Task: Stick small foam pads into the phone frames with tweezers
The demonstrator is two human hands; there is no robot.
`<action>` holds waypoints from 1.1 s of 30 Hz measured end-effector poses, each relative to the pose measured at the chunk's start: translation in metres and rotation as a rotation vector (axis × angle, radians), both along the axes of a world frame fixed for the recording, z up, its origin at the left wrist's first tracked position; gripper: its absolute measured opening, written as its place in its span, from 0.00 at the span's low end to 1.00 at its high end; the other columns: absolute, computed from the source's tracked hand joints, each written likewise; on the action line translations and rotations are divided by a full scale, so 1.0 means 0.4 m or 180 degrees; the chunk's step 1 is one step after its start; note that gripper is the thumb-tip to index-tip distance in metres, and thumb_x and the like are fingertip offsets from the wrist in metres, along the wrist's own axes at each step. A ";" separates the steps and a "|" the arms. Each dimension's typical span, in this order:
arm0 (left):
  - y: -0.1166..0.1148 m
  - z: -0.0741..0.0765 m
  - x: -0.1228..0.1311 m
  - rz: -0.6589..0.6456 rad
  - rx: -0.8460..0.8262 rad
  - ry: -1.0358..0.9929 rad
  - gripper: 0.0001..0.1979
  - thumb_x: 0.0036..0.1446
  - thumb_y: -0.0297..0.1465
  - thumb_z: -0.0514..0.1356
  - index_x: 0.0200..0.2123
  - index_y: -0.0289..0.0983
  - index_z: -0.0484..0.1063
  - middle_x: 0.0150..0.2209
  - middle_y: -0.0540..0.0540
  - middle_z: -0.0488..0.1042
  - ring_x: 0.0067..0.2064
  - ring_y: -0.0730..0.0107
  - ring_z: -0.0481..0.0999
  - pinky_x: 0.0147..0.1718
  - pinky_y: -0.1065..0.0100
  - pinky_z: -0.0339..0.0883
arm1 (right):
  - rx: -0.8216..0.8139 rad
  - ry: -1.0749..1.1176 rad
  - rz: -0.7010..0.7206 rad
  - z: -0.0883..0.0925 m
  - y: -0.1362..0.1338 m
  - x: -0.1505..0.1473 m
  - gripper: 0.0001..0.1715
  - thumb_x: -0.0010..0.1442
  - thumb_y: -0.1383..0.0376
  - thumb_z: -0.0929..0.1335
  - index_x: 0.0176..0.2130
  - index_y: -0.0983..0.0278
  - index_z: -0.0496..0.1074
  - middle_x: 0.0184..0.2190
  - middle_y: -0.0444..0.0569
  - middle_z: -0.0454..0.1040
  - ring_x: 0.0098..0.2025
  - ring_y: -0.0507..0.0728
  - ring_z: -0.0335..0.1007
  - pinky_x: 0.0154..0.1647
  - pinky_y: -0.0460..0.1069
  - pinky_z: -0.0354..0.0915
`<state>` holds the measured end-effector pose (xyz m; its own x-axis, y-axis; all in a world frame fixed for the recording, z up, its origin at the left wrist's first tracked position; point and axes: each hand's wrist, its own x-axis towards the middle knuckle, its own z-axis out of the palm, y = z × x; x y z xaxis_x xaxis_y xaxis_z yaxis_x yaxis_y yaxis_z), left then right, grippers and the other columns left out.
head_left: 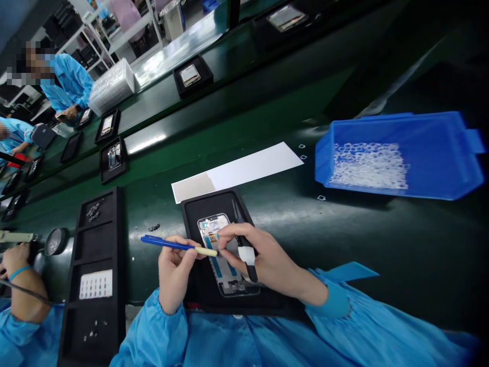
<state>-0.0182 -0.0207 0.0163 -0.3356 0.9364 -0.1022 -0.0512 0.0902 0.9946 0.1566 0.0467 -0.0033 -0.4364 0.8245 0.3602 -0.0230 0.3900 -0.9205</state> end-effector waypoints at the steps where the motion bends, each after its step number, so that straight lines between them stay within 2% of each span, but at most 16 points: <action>1: 0.001 0.001 0.000 0.0000 -0.0005 0.0007 0.18 0.52 0.41 0.68 0.35 0.37 0.66 0.31 0.48 0.79 0.30 0.70 0.80 0.33 0.68 0.77 | 0.0026 0.0019 0.0025 -0.001 0.000 0.000 0.14 0.57 0.69 0.67 0.44 0.57 0.67 0.31 0.44 0.77 0.34 0.56 0.76 0.40 0.53 0.72; 6: -0.002 -0.010 0.001 0.0038 0.0043 0.0057 0.17 0.52 0.41 0.68 0.35 0.37 0.66 0.31 0.48 0.79 0.30 0.69 0.81 0.33 0.68 0.77 | -0.0050 -0.0001 0.0046 -0.008 -0.005 -0.004 0.16 0.57 0.69 0.67 0.45 0.56 0.66 0.29 0.42 0.75 0.31 0.54 0.74 0.35 0.51 0.71; 15: -0.004 -0.021 0.036 0.0547 0.0439 0.0434 0.15 0.53 0.38 0.68 0.33 0.37 0.66 0.29 0.49 0.79 0.28 0.69 0.81 0.31 0.70 0.77 | 0.0200 0.0100 -0.0467 -0.022 -0.020 -0.022 0.18 0.56 0.72 0.67 0.45 0.56 0.64 0.30 0.42 0.75 0.30 0.53 0.73 0.33 0.49 0.69; 19: 0.006 -0.023 0.040 0.0617 0.0544 0.0654 0.14 0.54 0.38 0.67 0.33 0.37 0.66 0.29 0.49 0.80 0.27 0.70 0.81 0.30 0.70 0.77 | 0.0155 -0.0030 -0.0511 -0.019 -0.032 -0.010 0.14 0.57 0.70 0.67 0.43 0.56 0.65 0.30 0.43 0.75 0.30 0.54 0.73 0.31 0.50 0.69; 21: 0.010 -0.029 0.036 0.0650 0.0576 0.0768 0.14 0.54 0.38 0.67 0.33 0.37 0.67 0.29 0.49 0.79 0.28 0.69 0.81 0.31 0.70 0.77 | 0.0141 -0.0239 -0.0790 -0.013 -0.017 0.028 0.11 0.57 0.68 0.67 0.41 0.56 0.66 0.30 0.44 0.75 0.29 0.55 0.73 0.31 0.51 0.69; 22: 0.012 -0.032 0.033 0.0673 0.0603 0.0834 0.14 0.54 0.38 0.67 0.33 0.37 0.67 0.29 0.50 0.79 0.28 0.69 0.81 0.31 0.69 0.78 | 0.0183 -0.0362 -0.1123 -0.010 0.001 0.059 0.11 0.56 0.67 0.68 0.40 0.56 0.66 0.30 0.45 0.75 0.29 0.56 0.73 0.32 0.52 0.70; 23: 0.014 -0.035 0.029 0.0693 0.0628 0.0903 0.14 0.54 0.38 0.67 0.33 0.37 0.67 0.29 0.50 0.79 0.28 0.68 0.81 0.31 0.69 0.78 | 0.0238 -0.0514 -0.1551 -0.006 0.026 0.097 0.11 0.56 0.66 0.68 0.40 0.56 0.66 0.30 0.45 0.76 0.30 0.57 0.73 0.34 0.53 0.70; 25: 0.019 -0.043 0.021 0.0707 0.0683 0.1043 0.13 0.54 0.37 0.67 0.33 0.37 0.67 0.29 0.50 0.79 0.29 0.68 0.82 0.32 0.68 0.78 | 0.0483 -0.0869 -0.2729 0.002 0.090 0.189 0.14 0.54 0.64 0.69 0.42 0.59 0.67 0.32 0.48 0.76 0.33 0.58 0.74 0.37 0.54 0.68; 26: 0.021 -0.046 0.017 0.0687 0.0707 0.1102 0.13 0.54 0.37 0.67 0.33 0.37 0.67 0.29 0.50 0.79 0.30 0.67 0.82 0.32 0.68 0.78 | 0.0516 -0.1188 -0.3130 0.005 0.125 0.237 0.14 0.54 0.65 0.69 0.42 0.60 0.68 0.33 0.49 0.76 0.36 0.59 0.74 0.39 0.55 0.67; 27: 0.024 -0.049 0.014 0.0663 0.0730 0.1149 0.12 0.54 0.36 0.67 0.33 0.37 0.67 0.29 0.50 0.79 0.30 0.67 0.82 0.32 0.67 0.78 | 0.0502 -0.1598 -0.3345 0.006 0.160 0.283 0.15 0.53 0.65 0.70 0.42 0.61 0.68 0.32 0.50 0.76 0.36 0.60 0.73 0.38 0.54 0.66; 30: 0.031 -0.055 0.012 0.0545 0.0801 0.1274 0.11 0.55 0.35 0.66 0.34 0.38 0.68 0.30 0.49 0.78 0.32 0.66 0.82 0.34 0.66 0.78 | 0.0369 -0.3112 -0.3158 -0.002 0.236 0.377 0.17 0.51 0.69 0.70 0.43 0.64 0.72 0.29 0.53 0.74 0.35 0.61 0.70 0.31 0.52 0.59; 31: 0.033 -0.055 0.012 0.0520 0.0839 0.1330 0.10 0.55 0.34 0.66 0.34 0.37 0.68 0.31 0.49 0.78 0.33 0.66 0.82 0.34 0.66 0.78 | 0.0394 -0.3398 -0.3039 -0.008 0.250 0.390 0.17 0.51 0.71 0.69 0.43 0.65 0.72 0.29 0.53 0.74 0.35 0.61 0.69 0.30 0.52 0.57; 33: 0.035 -0.055 0.012 0.0492 0.0940 0.1460 0.10 0.55 0.33 0.66 0.34 0.38 0.68 0.31 0.49 0.77 0.34 0.67 0.82 0.36 0.65 0.78 | 0.0535 -0.3520 -0.2963 -0.019 0.260 0.393 0.18 0.50 0.73 0.68 0.43 0.66 0.73 0.30 0.54 0.75 0.36 0.61 0.69 0.31 0.52 0.57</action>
